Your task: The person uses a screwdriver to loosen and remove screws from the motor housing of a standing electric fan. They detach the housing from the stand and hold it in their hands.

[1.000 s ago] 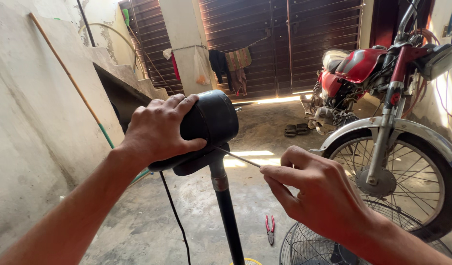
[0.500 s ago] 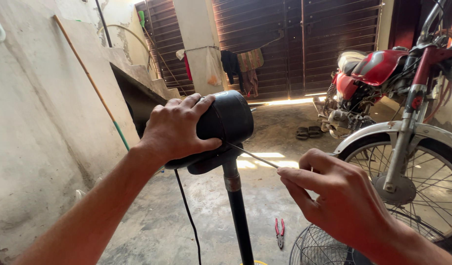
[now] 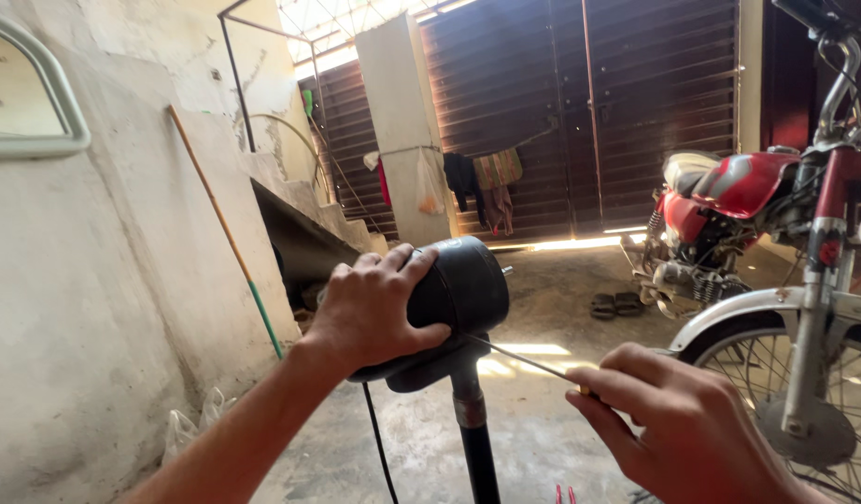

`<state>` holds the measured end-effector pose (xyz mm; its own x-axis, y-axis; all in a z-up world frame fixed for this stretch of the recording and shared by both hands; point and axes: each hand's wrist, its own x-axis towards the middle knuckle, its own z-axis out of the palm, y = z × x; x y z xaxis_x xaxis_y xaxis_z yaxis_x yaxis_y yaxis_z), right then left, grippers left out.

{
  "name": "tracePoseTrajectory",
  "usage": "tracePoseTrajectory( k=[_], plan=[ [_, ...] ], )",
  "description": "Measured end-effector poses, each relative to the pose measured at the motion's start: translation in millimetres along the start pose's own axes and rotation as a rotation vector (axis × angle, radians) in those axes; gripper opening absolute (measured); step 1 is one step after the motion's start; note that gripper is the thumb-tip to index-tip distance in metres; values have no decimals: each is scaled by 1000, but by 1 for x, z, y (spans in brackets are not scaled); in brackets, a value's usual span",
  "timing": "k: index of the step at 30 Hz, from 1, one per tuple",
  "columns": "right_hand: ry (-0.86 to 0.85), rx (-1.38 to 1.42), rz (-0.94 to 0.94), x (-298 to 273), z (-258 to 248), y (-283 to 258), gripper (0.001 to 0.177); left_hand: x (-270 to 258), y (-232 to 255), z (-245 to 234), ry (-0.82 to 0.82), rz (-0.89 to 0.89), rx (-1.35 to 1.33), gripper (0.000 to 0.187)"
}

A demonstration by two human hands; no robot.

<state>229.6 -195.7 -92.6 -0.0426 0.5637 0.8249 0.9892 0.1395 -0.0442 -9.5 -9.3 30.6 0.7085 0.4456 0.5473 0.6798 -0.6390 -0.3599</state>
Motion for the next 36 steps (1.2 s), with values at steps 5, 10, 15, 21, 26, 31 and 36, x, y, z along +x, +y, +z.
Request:
tracePoseTrajectory(
  k=[5,10,15,21,26,31,36],
  plan=[
    [83,-33,-192,-11,10,4,21,0,-1,4,32,14,-24,104],
    [-34,38,122,-1,11,5,20,0,-2,6,35,17,-37,101],
    [-9,205,237,-1,11,9,20,1,-2,5,24,22,-28,106],
    [37,100,28,-12,28,19,16,1,0,3,-31,-17,-24,105],
    [60,-17,-74,-22,40,29,15,0,-1,3,-18,-9,-25,107],
    [139,-119,-253,-22,34,24,19,0,0,4,-15,-15,-36,105],
    [57,-232,-349,-19,16,0,33,1,1,5,11,-8,-47,107]
  ],
)
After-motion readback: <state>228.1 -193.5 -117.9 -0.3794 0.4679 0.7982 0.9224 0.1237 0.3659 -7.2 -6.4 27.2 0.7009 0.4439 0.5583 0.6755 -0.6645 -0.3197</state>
